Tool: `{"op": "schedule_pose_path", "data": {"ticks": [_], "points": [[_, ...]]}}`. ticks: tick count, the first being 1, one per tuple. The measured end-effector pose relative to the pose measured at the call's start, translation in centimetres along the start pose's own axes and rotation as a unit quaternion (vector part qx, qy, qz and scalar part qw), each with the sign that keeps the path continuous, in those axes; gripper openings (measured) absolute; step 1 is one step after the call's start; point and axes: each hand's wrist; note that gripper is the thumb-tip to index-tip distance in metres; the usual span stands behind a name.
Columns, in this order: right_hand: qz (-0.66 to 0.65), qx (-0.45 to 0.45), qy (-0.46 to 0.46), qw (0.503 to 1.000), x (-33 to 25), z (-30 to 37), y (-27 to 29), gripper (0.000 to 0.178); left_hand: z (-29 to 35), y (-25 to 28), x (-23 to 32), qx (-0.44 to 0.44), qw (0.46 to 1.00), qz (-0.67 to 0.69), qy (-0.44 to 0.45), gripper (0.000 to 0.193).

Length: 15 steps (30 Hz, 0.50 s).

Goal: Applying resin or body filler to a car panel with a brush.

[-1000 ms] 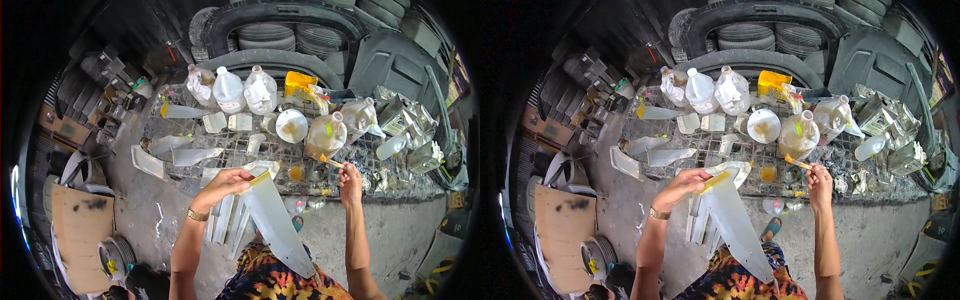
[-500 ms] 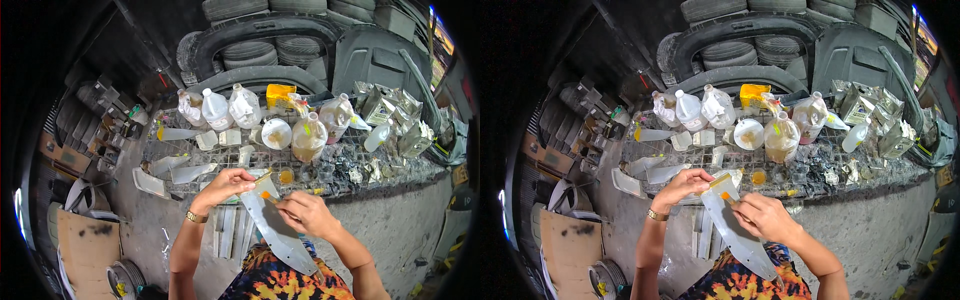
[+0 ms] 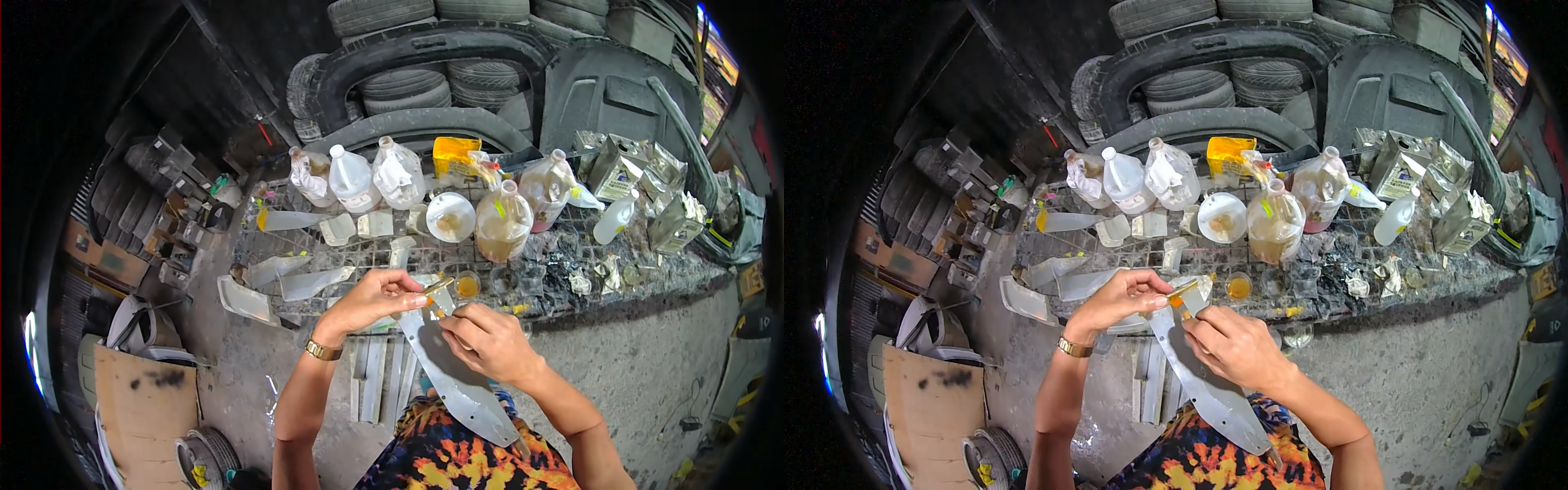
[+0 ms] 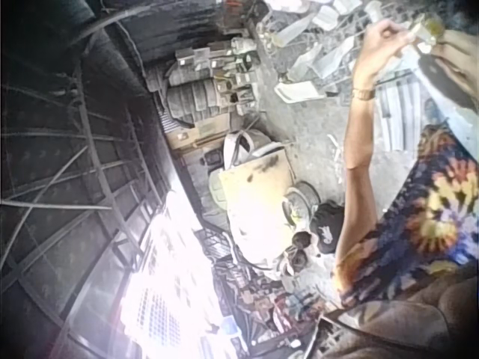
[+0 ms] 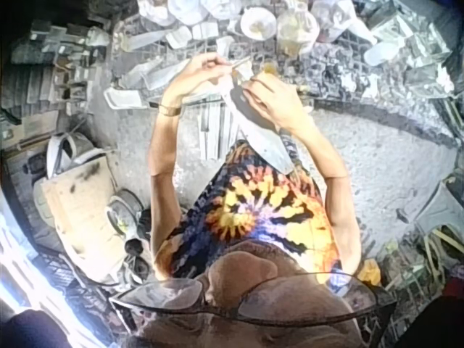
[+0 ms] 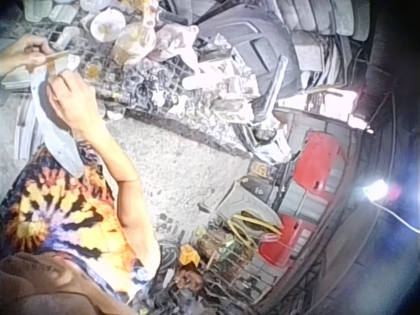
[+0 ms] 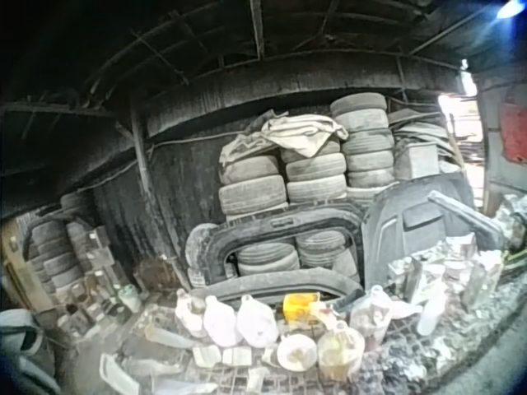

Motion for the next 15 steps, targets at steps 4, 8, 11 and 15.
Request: {"op": "schedule_pose_path", "data": {"ticks": [4, 8, 11, 15], "points": [[-0.018, -0.01, -0.001, 1.0, -0.1, 0.0, 0.0, 0.019, -0.2, 0.1, -0.1, -0.005, 1.0, -0.006, 0.004, 0.034], [-0.032, -0.056, -0.005, 0.998, -0.3, 0.6, 0.5, 0.016, -0.5, 0.2, -0.5, -0.003, 1.0, -0.01, 0.0, 0.035], [-0.054, -0.097, -0.021, 0.994, -0.7, 1.7, 2.3, 0.015, -0.4, 0.5, -0.2, -0.004, 1.0, -0.018, 0.0, 0.035], [-0.049, -0.064, -0.043, 0.996, -1.0, 1.2, 2.8, 0.015, -0.7, 0.3, 0.1, -0.002, 1.0, -0.026, 0.015, 0.035]]}}
Point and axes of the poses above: each hand's wrist, its own z-axis away from the middle knuckle, its own y-axis out of the back of the hand, x = y × z, and after that the axes turned 9 degrees about -y, right-handed
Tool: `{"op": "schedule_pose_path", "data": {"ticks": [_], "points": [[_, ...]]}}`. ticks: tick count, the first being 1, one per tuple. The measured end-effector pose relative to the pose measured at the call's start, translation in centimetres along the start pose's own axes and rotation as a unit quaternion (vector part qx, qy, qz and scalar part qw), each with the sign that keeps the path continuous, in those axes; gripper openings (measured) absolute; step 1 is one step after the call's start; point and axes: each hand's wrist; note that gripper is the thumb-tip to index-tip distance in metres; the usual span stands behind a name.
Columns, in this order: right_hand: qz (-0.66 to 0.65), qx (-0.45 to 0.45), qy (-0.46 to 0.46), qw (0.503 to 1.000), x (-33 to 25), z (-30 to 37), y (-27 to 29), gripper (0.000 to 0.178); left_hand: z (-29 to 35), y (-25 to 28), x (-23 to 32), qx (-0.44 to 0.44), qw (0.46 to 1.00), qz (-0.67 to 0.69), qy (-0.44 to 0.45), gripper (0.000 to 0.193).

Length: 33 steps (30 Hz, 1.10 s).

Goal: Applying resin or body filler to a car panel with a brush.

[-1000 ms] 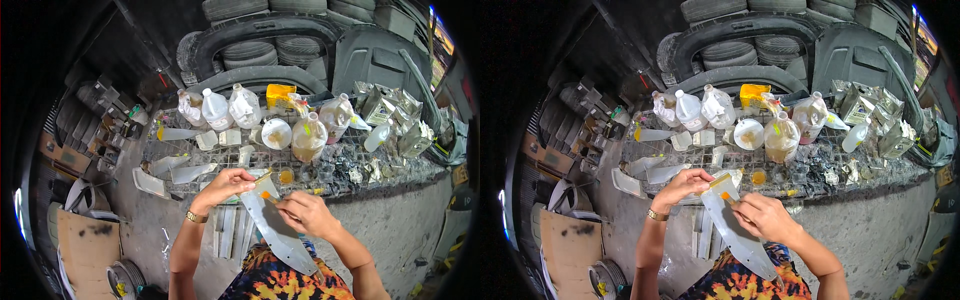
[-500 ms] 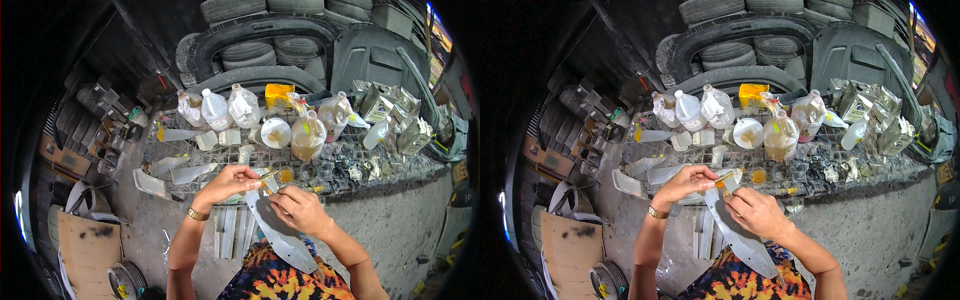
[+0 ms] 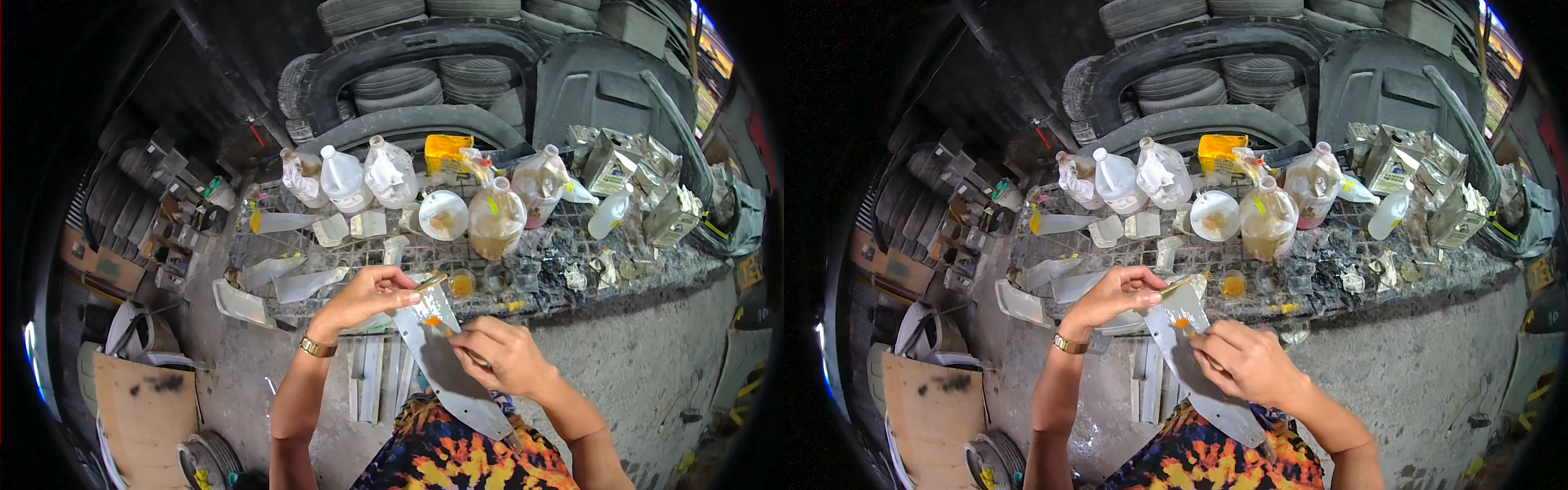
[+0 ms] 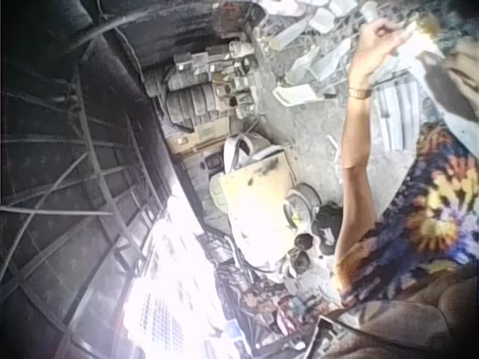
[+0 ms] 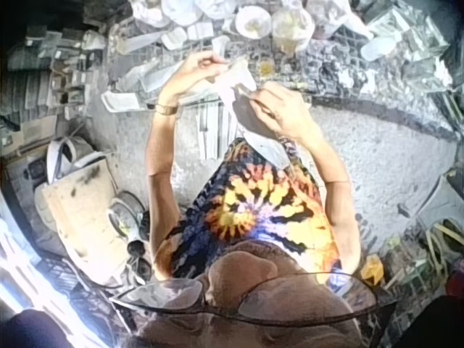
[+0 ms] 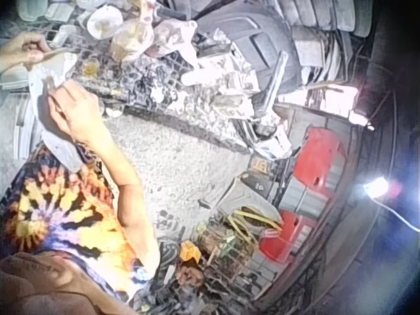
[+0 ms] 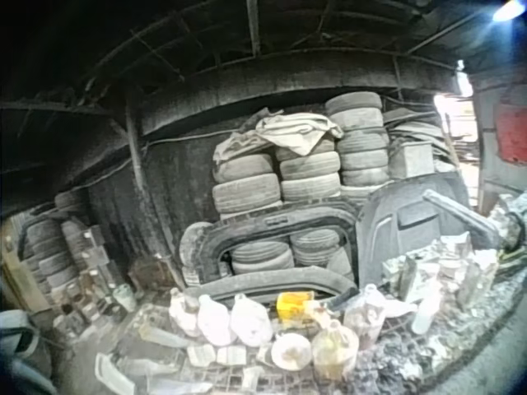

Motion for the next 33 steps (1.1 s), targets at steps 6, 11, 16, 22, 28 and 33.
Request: {"op": "schedule_pose_path", "data": {"ticks": [6, 11, 16, 22, 28, 33], "points": [[0.027, 0.041, 0.015, 0.999, 1.0, -1.2, -1.7, 0.017, -0.5, -0.3, 0.1, -0.009, 1.0, 0.003, -0.004, 0.033], [0.024, 0.017, 0.032, 0.999, 1.5, -1.3, -2.1, 0.015, -0.6, 0.3, -0.5, -0.005, 1.0, 0.0, -0.007, 0.034], [0.002, -0.052, 0.01, 0.999, 0.4, 0.3, -0.9, 0.013, -0.7, 0.5, -0.3, 0.01, 0.999, 0.027, -0.018, 0.033], [-0.012, -0.03, -0.01, 0.999, -0.2, 1.7, 1.9, 0.018, -0.3, 0.5, 0.1, 0.008, 0.999, 0.033, -0.021, 0.033], [0.015, 0.039, -0.001, 0.999, 1.4, -1.2, -0.1, 0.017, -0.6, 0.0, 0.4, 0.004, 0.999, 0.035, -0.018, 0.032], [0.026, 0.048, 0.006, 0.999, 2.0, -2.1, -0.7, 0.014, -0.9, 0.0, 1.0, 0.005, 0.999, 0.032, -0.027, 0.034]]}}
Point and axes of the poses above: each hand's wrist, its own z-axis away from the middle knuckle, its own y-axis out of the back of the hand, x = y × z, and after that the axes turned 9 degrees about -y, right-handed
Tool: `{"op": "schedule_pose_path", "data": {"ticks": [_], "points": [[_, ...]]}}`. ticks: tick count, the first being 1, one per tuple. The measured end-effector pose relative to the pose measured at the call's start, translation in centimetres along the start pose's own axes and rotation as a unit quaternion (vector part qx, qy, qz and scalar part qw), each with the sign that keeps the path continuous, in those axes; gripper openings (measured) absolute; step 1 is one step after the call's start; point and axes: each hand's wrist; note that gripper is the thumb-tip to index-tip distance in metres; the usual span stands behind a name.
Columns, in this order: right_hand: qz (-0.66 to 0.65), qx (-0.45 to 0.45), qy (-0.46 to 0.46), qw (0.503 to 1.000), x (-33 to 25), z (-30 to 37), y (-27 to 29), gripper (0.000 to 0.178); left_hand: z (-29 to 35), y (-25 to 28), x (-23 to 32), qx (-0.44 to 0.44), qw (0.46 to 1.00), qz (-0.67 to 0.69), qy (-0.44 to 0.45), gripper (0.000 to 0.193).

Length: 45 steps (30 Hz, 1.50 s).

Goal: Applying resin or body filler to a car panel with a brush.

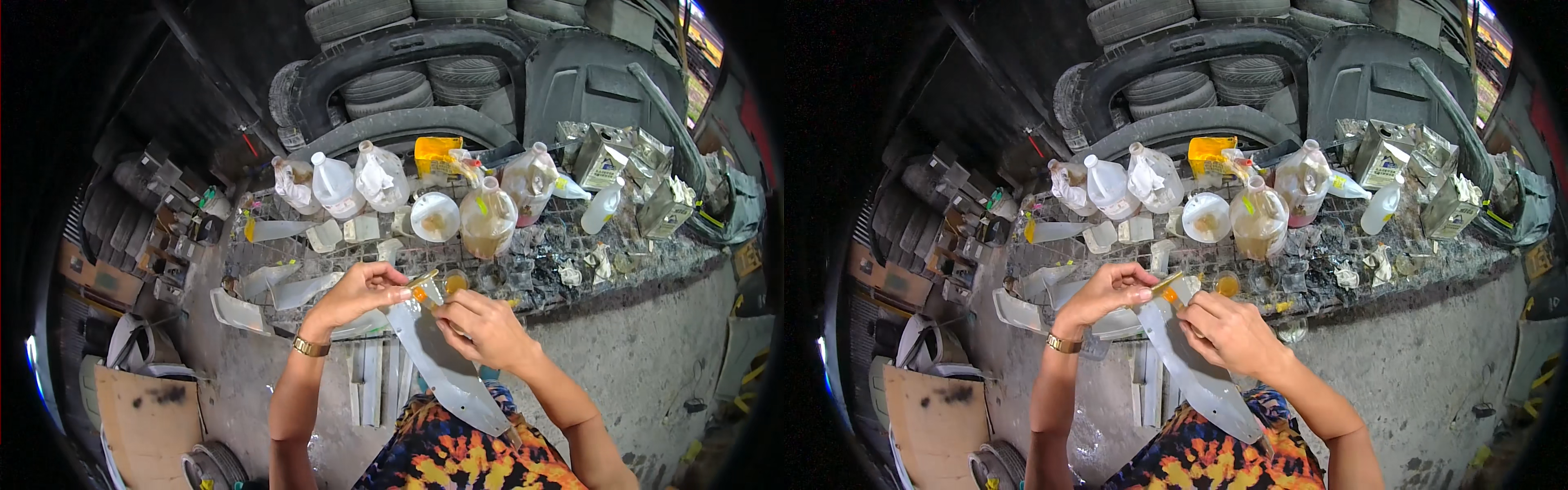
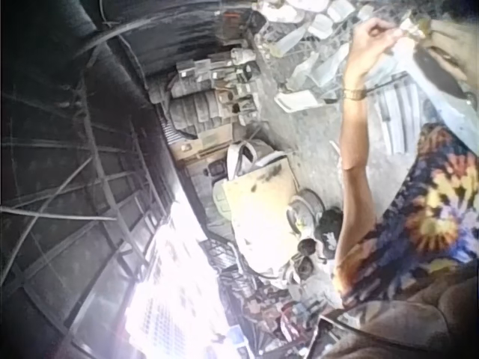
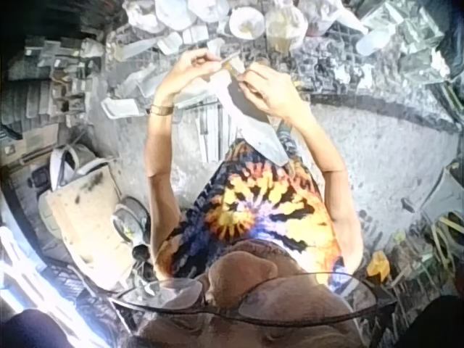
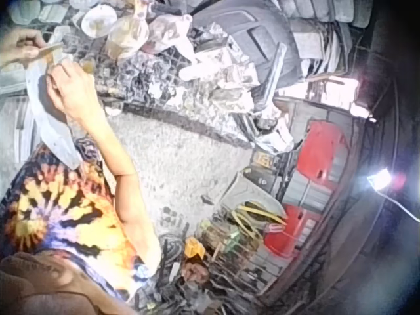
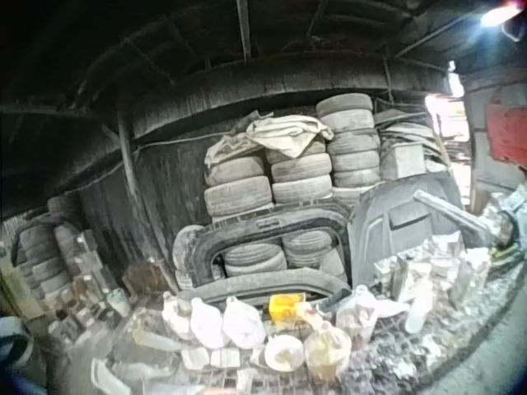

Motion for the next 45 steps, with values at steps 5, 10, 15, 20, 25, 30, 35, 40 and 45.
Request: {"op": "schedule_pose_path", "data": {"ticks": [5, 10, 15, 20, 25, 30, 35, 40, 45], "points": [[-0.04, -0.141, -0.045, 0.988, -0.7, 2.6, 2.1, 0.01, 0.0, 1.0, -0.1, 0.0, 0.999, -0.038, 0.008, 0.038], [-0.083, -0.093, -0.059, 0.991, -1.0, 3.0, 4.2, 0.011, 0.2, 1.2, -0.1, -0.006, 0.999, -0.037, 0.009, 0.037], [-0.178, -0.033, -0.068, 0.981, 2.1, 0.7, 2.2, 0.013, 0.2, 0.7, 0.1, -0.008, 1.0, 0.0, 0.004, 0.037], [-0.234, -0.035, -0.068, 0.969, 2.7, -0.8, 1.1, 0.014, 0.1, 0.4, 0.6, -0.01, 1.0, -0.008, 0.008, 0.035], [-0.181, 0.002, -0.104, 0.978, 4.1, -0.6, 0.9, 0.015, 0.3, 0.2, 1.0, -0.005, 1.0, -0.017, 0.0, 0.036], [-0.123, 0.067, -0.117, 0.983, 3.2, 0.5, 1.6, 0.011, 0.4, 0.2, 0.9, -0.004, 0.999, -0.034, 0.011, 0.035], [-0.091, 0.057, -0.102, 0.989, 1.8, 0.9, 0.8, 0.012, -0.1, -0.1, 0.9, -0.006, 1.0, -0.031, 0.001, 0.034], [-0.066, -0.026, -0.077, 0.995, 0.4, 3.1, 2.2, 0.009, 0.0, 0.0, 1.0, -0.009, 0.999, -0.044, 0.001, 0.038], [-0.12, -0.028, -0.107, 0.987, 0.1, 3.6, 3.0, 0.007, 0.1, 0.2, 0.6, -0.004, 0.999, -0.036, 0.0, 0.039]]}}
Point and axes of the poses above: each hand's wrist, its own z-axis away from the middle knuckle, its own y-axis out of the back of the hand, x = y × z, and after that the axes turned 9 degrees about -y, right-handed
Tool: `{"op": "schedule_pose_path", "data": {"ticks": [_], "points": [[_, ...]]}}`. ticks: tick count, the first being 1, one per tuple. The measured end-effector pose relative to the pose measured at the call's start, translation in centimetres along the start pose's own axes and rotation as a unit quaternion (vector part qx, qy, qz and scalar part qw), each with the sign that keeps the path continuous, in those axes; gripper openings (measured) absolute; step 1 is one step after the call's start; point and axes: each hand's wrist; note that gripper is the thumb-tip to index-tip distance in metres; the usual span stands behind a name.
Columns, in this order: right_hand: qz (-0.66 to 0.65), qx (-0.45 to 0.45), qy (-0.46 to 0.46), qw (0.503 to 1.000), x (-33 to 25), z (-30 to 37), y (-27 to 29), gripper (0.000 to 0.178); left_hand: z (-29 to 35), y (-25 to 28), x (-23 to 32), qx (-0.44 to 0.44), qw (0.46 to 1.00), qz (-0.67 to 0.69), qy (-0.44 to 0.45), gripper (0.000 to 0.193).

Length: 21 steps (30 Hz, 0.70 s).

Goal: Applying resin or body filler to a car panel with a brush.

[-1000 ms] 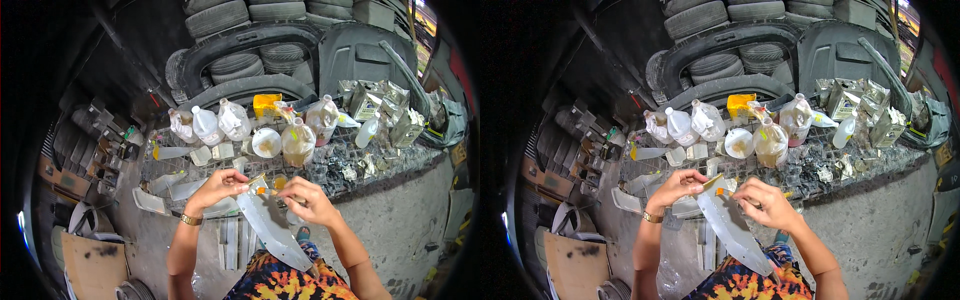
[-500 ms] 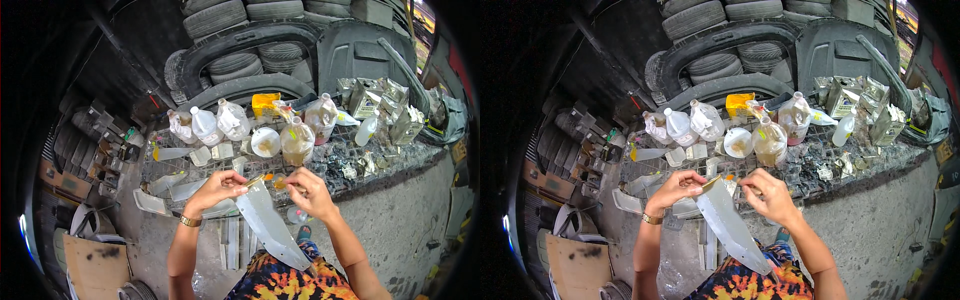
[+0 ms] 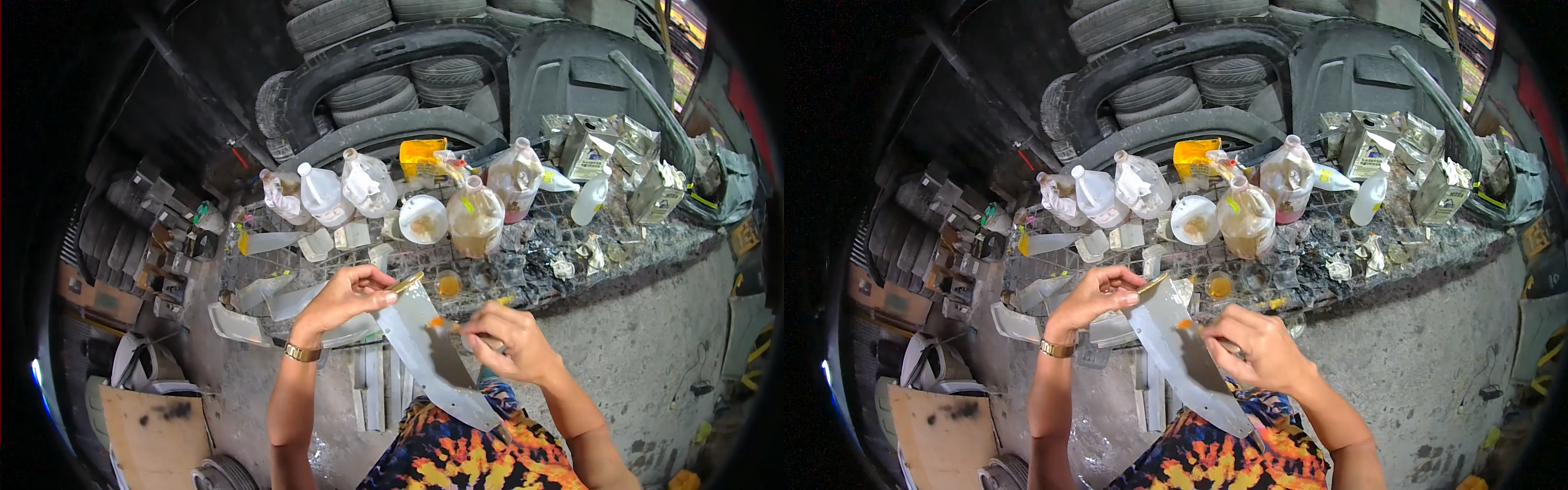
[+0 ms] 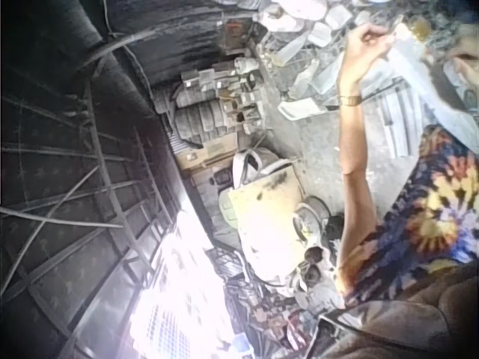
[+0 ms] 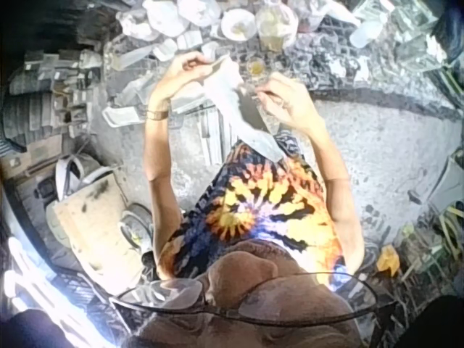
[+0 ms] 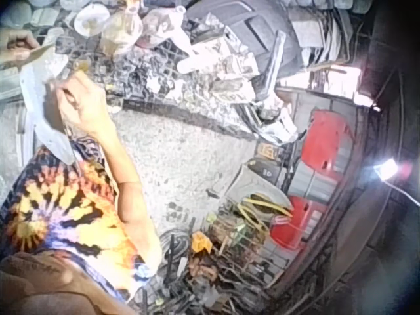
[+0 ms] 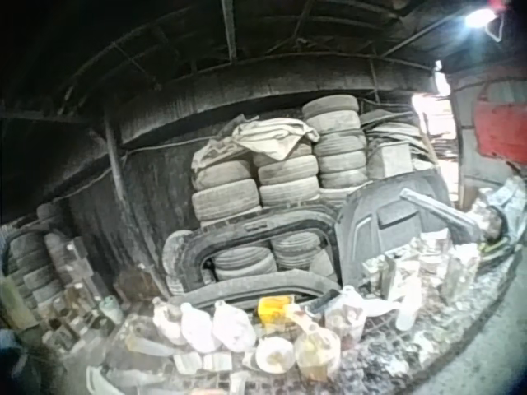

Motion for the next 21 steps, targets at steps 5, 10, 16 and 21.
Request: {"op": "schedule_pose_path", "data": {"ticks": [5, 10, 16, 21], "points": [[0.045, 0.058, 0.04, 0.996, 0.3, -2.3, -1.5, 0.01, -0.5, -0.6, 0.2, -0.011, 1.0, 0.002, -0.004, 0.04], [0.041, -0.044, 0.041, 0.997, 0.5, 0.0, -0.7, 0.009, -0.2, -0.2, 0.0, -0.001, 1.0, -0.006, 0.0, 0.04], [-0.038, 0.046, -0.1, 0.993, 4.9, 0.5, 1.6, 0.009, 0.9, 1.4, -1.7, 0.028, 1.0, -0.009, -0.001, 0.036], [0.124, 0.013, -0.172, 0.977, 14.9, -2.9, -3.4, 0.015, 2.8, 3.0, -2.7, 0.054, 0.998, -0.009, 0.013, 0.034]]}}
Point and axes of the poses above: each hand's wrist, its own z-axis away from the middle knuckle, its own y-axis out of the back of the hand, x = y × z, and after that the axes turned 9 degrees about -y, right-handed
